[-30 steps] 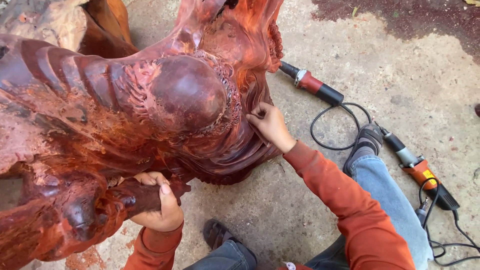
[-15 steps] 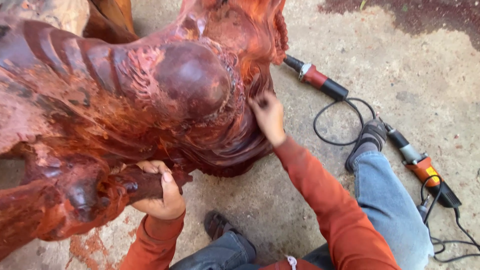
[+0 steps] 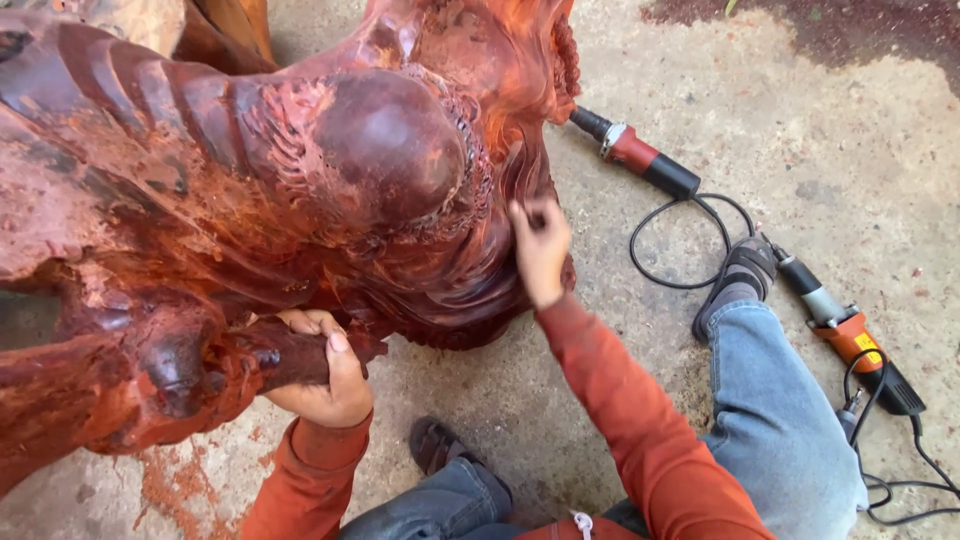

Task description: Hand-sanding an intricate wooden sculpture and checking the surface texture by hand.

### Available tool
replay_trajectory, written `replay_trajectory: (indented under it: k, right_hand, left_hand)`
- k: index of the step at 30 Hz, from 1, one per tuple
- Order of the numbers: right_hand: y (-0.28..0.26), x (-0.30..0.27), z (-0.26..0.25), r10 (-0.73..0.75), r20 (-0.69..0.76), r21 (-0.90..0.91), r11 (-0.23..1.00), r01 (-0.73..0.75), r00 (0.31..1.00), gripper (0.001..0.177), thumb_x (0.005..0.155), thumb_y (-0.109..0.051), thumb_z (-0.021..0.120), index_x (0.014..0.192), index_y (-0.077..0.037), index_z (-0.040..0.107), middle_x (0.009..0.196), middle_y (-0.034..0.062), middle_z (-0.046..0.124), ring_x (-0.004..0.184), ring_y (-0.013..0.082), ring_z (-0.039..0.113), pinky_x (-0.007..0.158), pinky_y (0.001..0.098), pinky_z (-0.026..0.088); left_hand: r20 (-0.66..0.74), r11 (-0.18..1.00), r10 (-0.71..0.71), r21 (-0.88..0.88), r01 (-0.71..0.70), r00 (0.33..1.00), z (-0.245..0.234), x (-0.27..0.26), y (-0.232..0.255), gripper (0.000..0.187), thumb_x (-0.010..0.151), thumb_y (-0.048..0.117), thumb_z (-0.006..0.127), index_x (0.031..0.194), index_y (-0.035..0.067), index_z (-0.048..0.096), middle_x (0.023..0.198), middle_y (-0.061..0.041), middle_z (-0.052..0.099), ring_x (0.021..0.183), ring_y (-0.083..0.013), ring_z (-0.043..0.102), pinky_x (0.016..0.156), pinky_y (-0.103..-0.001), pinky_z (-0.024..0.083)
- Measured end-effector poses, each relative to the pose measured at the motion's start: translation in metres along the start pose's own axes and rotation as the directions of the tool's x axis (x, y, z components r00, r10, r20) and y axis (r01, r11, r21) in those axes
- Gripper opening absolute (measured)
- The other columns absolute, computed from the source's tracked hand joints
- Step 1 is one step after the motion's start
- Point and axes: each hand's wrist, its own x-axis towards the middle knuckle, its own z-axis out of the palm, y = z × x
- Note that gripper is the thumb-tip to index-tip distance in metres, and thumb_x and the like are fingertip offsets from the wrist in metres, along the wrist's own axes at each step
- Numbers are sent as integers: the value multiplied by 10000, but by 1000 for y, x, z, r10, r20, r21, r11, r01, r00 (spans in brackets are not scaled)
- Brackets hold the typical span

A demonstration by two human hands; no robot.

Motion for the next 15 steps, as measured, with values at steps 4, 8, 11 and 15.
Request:
replay_trajectory:
  k: [4,8,11,15]
  right_hand:
    - [-6,5,3,-109,-23,-40,993,108,994,144,897,-158,806,875,-64,700,768,200,665,768,411,653,733,459,496]
    - [0,-42,-30,-78,-27,-138,988,73,997,170,896,-194,817,806,-148,681,731,87,639,747,280,649,725,372,496]
    - [2,-11,-25,-130,86,-34,991,133,988,213,941,-139,748,796,-132,592,765,2,578,722,139,512,691,305,420]
    - [10,67,7,69,163,-157,987,-43,984,210,896,-164,795,805,-160,606,793,7,658,720,153,587,698,329,481]
  left_hand:
    - [2,1000,6,-6,-6,1000,4,7,7,705,922,-61,598,1492,38,195,939,-196,356,745,-296,416,601,-384,456]
    - [3,1000,10,11,-10,1000,7,-1,8,702,918,-46,605,1494,30,209,937,-179,358,742,-268,395,629,-385,463]
    - [10,991,-130,12,130,991,7,-9,17,741,1038,-13,540,1620,340,247,1184,-144,402,1024,-269,417,795,-409,454]
    - [-33,988,-156,-12,156,987,7,-12,17,655,1040,8,558,1577,266,286,1162,-113,408,1006,-245,427,790,-407,450]
